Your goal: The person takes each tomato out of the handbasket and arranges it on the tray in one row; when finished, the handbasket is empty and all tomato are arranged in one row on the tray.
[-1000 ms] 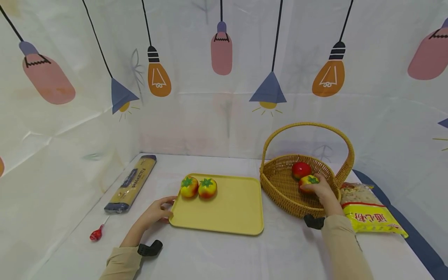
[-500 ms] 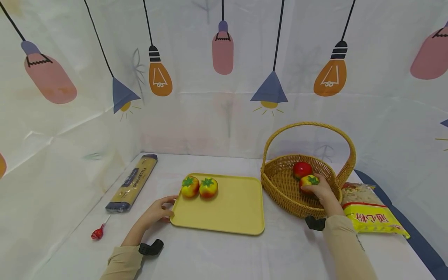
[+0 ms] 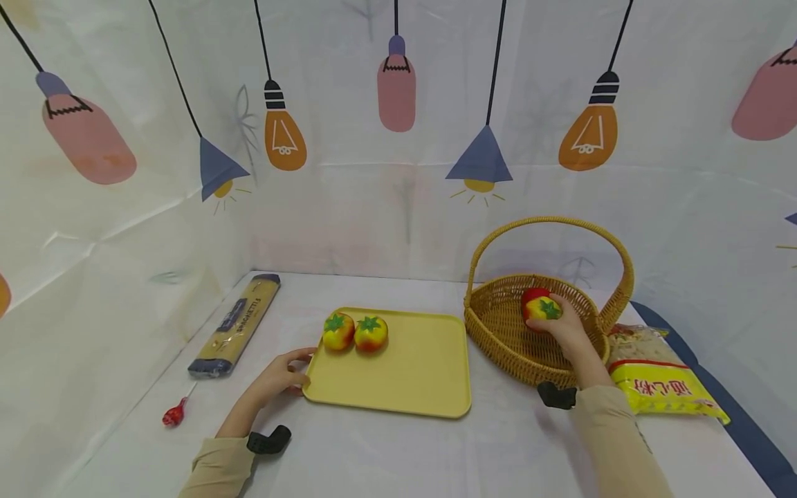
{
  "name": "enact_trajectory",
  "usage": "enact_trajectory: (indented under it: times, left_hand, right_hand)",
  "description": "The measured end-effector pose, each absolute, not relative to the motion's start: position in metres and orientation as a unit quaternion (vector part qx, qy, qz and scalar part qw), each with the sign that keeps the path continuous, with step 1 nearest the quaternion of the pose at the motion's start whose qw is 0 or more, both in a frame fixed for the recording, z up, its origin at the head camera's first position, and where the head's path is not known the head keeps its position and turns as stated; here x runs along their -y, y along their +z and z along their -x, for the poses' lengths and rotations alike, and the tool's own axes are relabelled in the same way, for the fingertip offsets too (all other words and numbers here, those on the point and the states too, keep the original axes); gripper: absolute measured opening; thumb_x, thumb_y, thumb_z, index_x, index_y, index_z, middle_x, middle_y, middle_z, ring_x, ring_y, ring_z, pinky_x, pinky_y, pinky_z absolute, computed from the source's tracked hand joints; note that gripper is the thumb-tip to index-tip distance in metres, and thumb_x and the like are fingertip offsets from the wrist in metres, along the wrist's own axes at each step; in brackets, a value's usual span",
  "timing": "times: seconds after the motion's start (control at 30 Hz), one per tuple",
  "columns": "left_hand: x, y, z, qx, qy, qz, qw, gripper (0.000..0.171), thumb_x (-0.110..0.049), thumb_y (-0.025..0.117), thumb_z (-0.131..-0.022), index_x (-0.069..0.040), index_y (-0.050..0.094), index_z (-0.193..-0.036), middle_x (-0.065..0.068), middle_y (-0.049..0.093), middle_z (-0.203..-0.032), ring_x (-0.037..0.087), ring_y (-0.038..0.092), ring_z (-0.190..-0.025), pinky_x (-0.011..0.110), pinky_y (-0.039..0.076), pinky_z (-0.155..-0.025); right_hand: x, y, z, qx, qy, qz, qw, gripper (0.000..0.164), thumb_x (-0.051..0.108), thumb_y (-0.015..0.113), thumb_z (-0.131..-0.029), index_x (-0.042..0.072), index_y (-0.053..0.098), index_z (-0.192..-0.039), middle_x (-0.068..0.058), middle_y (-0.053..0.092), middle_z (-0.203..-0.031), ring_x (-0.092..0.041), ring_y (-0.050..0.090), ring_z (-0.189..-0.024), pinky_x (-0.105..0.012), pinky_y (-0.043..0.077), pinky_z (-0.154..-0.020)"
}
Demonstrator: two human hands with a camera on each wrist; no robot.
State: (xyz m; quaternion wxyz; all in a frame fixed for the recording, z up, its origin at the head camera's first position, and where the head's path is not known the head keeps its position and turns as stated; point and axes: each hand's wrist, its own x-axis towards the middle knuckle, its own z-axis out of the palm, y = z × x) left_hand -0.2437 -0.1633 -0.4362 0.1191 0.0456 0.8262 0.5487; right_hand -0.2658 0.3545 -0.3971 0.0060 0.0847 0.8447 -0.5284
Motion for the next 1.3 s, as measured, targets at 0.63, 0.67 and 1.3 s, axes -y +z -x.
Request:
enact_trajectory:
  times: [0.63, 0.67, 1.3]
  left_hand:
    - [0.165, -0.437, 0.245, -0.825, 0.549, -0.055, 0.126, 0.061, 0.006, 0.06, -0.069, 0.006, 0.048, -0.129, 0.023, 0.051, -0.119, 0.019, 0.053, -0.076, 0.033, 0.056, -0.062]
    - [0.165, -0.437, 0.245, -0.824, 0.549, -0.055, 0.127, 0.061, 0.006, 0.06, -0.069, 0.006, 0.048, -0.129, 0.023, 0.051, -0.119, 0.019, 0.053, -0.076, 0.033, 0.056, -0.062]
    - [0.167, -0.444, 0.248, -0.826, 0.547, -0.053, 0.123, 0.061, 0.006, 0.061, -0.07, 0.005, 0.048, -0.13, 0.022, 0.05, -0.12, 0.019, 0.053, -0.075, 0.034, 0.056, -0.061]
  right_hand:
    - [-0.301, -0.369, 0.259, -0.845, -0.534, -0.002, 0.009, 0.09, 0.021, 0.067, -0.084, 0.008, 0.005, -0.149, -0.032, 0.011, -0.144, -0.046, 0.028, -0.123, -0.058, 0.031, -0.1]
    - [-0.299, -0.367, 0.259, -0.845, -0.534, 0.002, 0.01, 0.09, 0.021, 0.067, -0.084, 0.008, 0.005, -0.149, -0.031, 0.011, -0.145, -0.046, 0.029, -0.123, -0.058, 0.031, -0.1]
    - [-0.262, -0.35, 0.251, -0.833, -0.552, 0.034, 0.028, 0.091, 0.022, 0.07, -0.08, 0.013, 0.011, -0.149, -0.025, 0.019, -0.144, -0.039, 0.034, -0.121, -0.049, 0.035, -0.1]
